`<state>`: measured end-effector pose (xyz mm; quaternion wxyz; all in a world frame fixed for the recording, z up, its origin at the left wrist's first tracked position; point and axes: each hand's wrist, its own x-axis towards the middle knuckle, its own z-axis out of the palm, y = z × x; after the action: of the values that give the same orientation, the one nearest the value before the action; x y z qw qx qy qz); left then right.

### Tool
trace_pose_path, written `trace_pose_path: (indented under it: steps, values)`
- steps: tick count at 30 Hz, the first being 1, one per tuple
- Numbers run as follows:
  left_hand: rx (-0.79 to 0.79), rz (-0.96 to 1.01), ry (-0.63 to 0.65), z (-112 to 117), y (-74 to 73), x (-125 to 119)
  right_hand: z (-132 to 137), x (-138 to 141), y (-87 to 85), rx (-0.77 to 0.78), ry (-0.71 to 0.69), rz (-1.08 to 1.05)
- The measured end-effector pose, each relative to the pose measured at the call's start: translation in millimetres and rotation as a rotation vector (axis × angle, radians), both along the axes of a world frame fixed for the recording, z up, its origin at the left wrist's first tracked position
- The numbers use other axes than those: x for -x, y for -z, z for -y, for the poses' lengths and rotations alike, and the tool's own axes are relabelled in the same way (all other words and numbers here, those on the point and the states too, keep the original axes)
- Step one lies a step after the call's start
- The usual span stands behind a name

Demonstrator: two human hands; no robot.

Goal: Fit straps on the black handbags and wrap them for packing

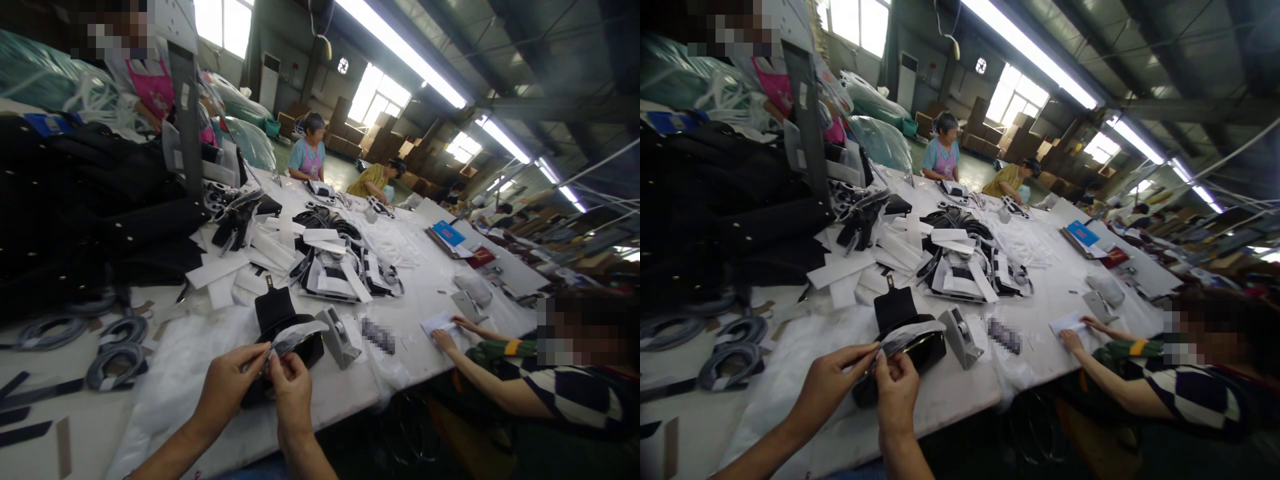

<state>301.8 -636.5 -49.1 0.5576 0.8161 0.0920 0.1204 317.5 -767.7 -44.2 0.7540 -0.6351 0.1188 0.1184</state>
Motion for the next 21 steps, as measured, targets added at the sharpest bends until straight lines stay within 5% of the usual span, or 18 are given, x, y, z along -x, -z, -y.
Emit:
trace_pose_path:
  steps: [9, 21]
  values:
    - [-0.339, 0.264, 0.052, 2.0, 15.7, 6.8, -5.5, -1.2, -2.9, -0.027, 0.016, -0.004]
    - [-0.569, 0.327, 0.178, 7.0, 10.2, 7.3, 1.7, -8.4, 2.0, -0.038, -0.032, -0.014]
